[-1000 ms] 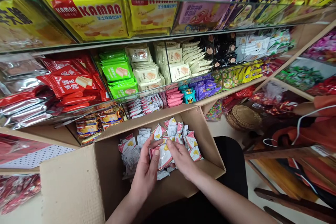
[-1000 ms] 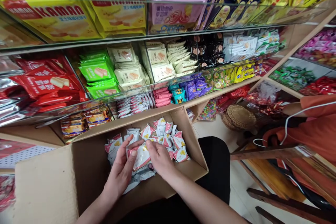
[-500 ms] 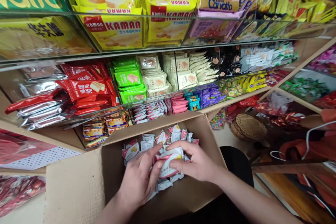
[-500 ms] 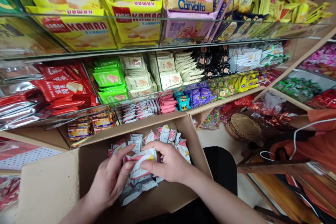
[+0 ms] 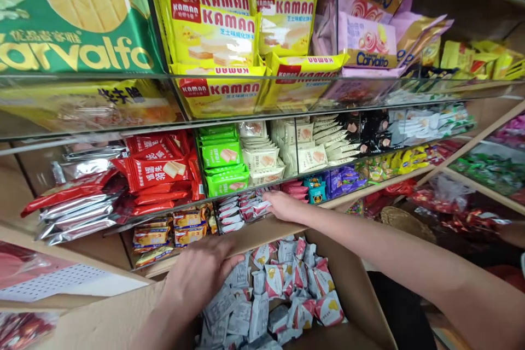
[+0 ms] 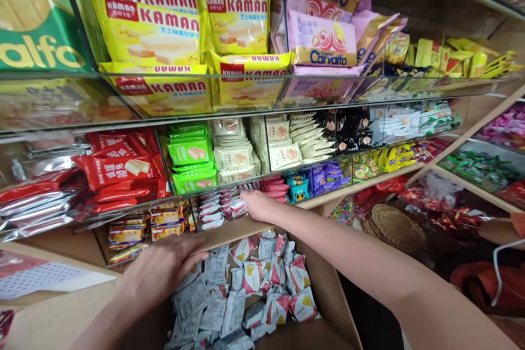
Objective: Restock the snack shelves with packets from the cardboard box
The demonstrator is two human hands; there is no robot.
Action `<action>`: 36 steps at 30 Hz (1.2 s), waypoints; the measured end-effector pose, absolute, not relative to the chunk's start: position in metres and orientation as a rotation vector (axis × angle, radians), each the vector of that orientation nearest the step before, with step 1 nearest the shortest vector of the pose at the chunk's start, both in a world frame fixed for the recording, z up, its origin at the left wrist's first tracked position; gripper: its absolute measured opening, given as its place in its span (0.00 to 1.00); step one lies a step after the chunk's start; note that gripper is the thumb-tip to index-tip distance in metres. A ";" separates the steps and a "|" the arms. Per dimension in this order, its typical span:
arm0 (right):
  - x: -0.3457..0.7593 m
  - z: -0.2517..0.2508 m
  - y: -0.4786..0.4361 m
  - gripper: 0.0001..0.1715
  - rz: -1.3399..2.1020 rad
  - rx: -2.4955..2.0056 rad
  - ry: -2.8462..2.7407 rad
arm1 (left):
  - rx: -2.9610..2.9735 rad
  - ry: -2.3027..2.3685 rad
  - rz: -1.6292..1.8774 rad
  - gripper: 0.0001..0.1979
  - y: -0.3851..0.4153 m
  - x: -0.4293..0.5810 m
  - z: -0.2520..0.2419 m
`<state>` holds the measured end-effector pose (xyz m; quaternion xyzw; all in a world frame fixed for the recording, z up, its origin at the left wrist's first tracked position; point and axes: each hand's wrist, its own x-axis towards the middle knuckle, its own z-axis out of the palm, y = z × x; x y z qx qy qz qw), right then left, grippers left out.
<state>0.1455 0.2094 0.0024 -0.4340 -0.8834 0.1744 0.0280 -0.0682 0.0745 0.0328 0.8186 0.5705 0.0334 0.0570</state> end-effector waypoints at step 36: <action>0.095 -0.047 0.261 0.25 0.723 -1.690 -2.850 | 2.716 1.825 0.224 0.19 0.077 -0.067 0.020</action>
